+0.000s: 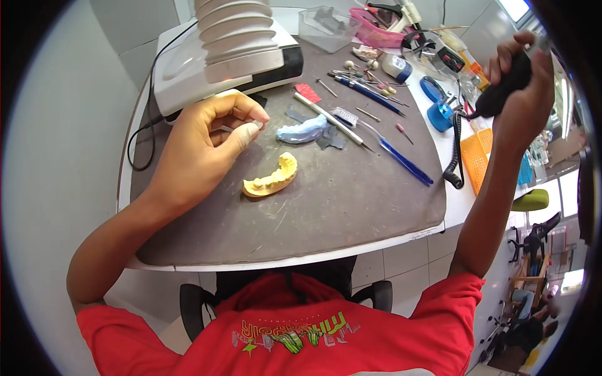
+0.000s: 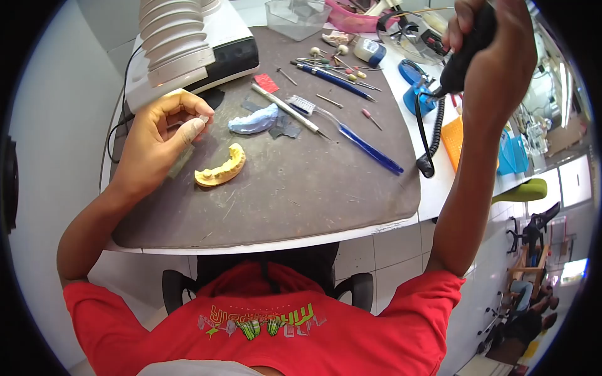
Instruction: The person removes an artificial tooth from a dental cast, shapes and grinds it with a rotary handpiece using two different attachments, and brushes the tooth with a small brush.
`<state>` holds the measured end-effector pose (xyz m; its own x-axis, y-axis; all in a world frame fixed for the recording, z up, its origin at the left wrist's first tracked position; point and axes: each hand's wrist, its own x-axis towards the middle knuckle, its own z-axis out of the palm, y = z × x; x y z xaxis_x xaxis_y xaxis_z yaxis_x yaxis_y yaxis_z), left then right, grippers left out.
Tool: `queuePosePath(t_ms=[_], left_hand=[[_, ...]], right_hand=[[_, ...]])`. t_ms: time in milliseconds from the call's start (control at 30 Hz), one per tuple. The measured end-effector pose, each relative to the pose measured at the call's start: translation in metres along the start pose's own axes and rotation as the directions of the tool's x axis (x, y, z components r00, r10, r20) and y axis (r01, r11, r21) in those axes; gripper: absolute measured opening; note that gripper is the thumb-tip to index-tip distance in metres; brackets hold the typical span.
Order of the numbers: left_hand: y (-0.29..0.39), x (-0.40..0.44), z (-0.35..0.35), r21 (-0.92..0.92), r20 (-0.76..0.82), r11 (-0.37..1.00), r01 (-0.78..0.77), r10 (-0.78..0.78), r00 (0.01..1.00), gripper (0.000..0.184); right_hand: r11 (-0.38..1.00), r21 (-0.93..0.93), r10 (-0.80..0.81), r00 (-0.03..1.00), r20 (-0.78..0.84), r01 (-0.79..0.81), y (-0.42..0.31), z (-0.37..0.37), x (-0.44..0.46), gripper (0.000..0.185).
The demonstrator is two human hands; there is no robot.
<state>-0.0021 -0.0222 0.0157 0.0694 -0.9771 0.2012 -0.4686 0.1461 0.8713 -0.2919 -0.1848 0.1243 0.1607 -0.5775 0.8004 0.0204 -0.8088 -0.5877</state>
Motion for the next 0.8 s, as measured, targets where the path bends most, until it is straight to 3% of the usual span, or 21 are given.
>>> queuePosePath(t_ms=[33, 67, 100, 167, 200, 233, 300, 333, 367, 433, 467, 567, 700, 767, 800], left_hand=[[-0.001, 0.003, 0.001, -0.154, 0.026, 0.988, 0.015, -0.011, 1.0, 0.008], [0.001, 0.005, 0.002, -0.315, 0.077, 0.944, 0.101, -0.081, 0.994, 0.013], [0.002, 0.008, 0.005, -0.32, 0.082, 0.943, 0.094, -0.071, 0.994, 0.013], [0.004, 0.014, 0.012, -0.561, 0.086, 0.804, 0.196, -0.178, 0.98, 0.017], [0.004, 0.016, 0.014, -0.614, 0.097, 0.762, 0.204, -0.184, 0.978, 0.02], [0.001, 0.017, 0.017, -0.617, 0.097, 0.761, 0.202, -0.181, 0.979, 0.02], [-0.002, 0.017, 0.019, -0.733, 0.103, 0.658, 0.171, -0.14, 0.985, 0.021], [0.0, 0.015, 0.019, -0.755, 0.101, 0.632, 0.175, -0.151, 0.983, 0.022], [-0.004, 0.015, 0.018, -0.775, 0.124, 0.604, 0.183, -0.138, 0.983, 0.02], [-0.004, 0.013, 0.015, -0.78, 0.132, 0.6, 0.176, -0.117, 0.984, 0.017], [-0.007, 0.013, 0.013, -0.788, 0.124, 0.593, 0.168, -0.115, 0.986, 0.016], [-0.013, 0.014, 0.011, -0.813, 0.155, 0.544, 0.21, -0.147, 0.977, 0.015], [-0.015, 0.015, 0.007, -0.816, 0.209, 0.494, 0.3, -0.231, 0.95, 0.026], [-0.015, 0.016, 0.005, -0.83, 0.208, 0.469, 0.302, -0.241, 0.948, 0.022], [-0.016, 0.017, 0.005, -0.837, 0.2, 0.462, 0.294, -0.24, 0.95, 0.019]], right_hand=[[0.996, -0.063, -0.065, 0.998, 0.016, 0.066, 0.004, -0.003, 0.008, 0.026], [0.958, -0.133, -0.246, 0.967, 0.061, 0.252, 0.005, 0.001, 0.012, 0.017], [0.956, -0.144, -0.25, 0.966, 0.062, 0.257, 0.003, 0.0, 0.016, 0.017], [0.674, -0.425, -0.537, 0.796, 0.28, 0.604, -0.004, -0.002, 0.024, 0.014], [0.627, -0.512, -0.648, 0.758, 0.076, 0.587, -0.007, 0.026, 0.016, 0.02], [0.624, -0.513, -0.649, 0.756, 0.079, 0.59, -0.005, 0.022, 0.014, 0.02], [0.826, -0.279, -0.428, 0.867, 0.256, 0.491, -0.005, 0.018, 0.008, 0.012], [0.901, -0.272, -0.296, 0.938, 0.18, 0.337, -0.006, 0.027, -0.006, 0.011], [0.871, -0.352, -0.298, 0.938, 0.176, 0.343, -0.01, 0.036, -0.017, 0.012], [0.781, -0.443, -0.395, 0.898, 0.197, 0.44, -0.006, 0.055, -0.037, 0.033], [0.747, -0.52, -0.297, 0.908, 0.295, 0.413, -0.01, 0.059, -0.047, 0.036], [0.79, -0.484, -0.199, 0.904, 0.378, 0.377, -0.003, 0.079, -0.057, 0.059], [0.743, -0.502, -0.125, 0.829, 0.545, 0.443, -0.001, 0.102, -0.069, 0.063], [0.796, -0.506, 0.042, 0.803, 0.594, 0.333, 0.001, 0.111, -0.077, 0.063], [0.801, -0.487, 0.039, 0.781, 0.623, 0.348, 0.003, 0.114, -0.077, 0.061]])
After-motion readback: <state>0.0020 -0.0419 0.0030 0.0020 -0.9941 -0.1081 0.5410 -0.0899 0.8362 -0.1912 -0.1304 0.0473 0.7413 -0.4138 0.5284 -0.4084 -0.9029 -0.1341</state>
